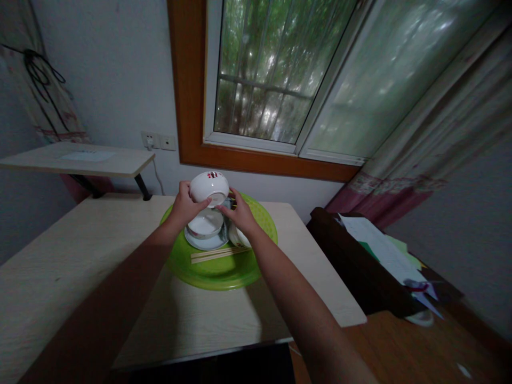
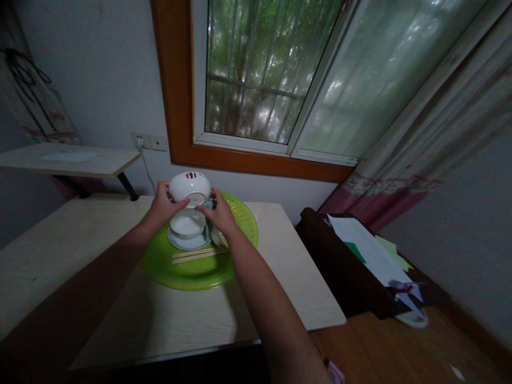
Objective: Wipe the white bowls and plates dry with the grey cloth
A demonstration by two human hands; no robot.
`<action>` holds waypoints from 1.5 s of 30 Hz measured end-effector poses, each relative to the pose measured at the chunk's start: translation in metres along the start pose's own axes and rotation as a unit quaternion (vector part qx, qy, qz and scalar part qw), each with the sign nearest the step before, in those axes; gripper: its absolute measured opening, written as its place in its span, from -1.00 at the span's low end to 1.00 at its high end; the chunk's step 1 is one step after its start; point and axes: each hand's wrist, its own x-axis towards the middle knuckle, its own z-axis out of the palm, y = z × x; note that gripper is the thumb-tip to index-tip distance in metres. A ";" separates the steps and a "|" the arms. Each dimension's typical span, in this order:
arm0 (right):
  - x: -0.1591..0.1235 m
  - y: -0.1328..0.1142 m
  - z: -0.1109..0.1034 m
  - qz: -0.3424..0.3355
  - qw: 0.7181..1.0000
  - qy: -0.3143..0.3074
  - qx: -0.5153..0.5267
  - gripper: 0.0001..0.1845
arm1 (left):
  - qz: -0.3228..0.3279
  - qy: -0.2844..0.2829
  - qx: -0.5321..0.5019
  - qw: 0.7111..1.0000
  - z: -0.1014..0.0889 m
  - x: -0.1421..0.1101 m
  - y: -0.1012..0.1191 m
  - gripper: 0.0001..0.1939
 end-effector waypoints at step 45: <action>0.006 0.007 -0.007 -0.132 0.984 0.067 -0.104 -0.37 | 0.016 -0.027 0.127 0.991 0.002 -0.002 0.010 -0.32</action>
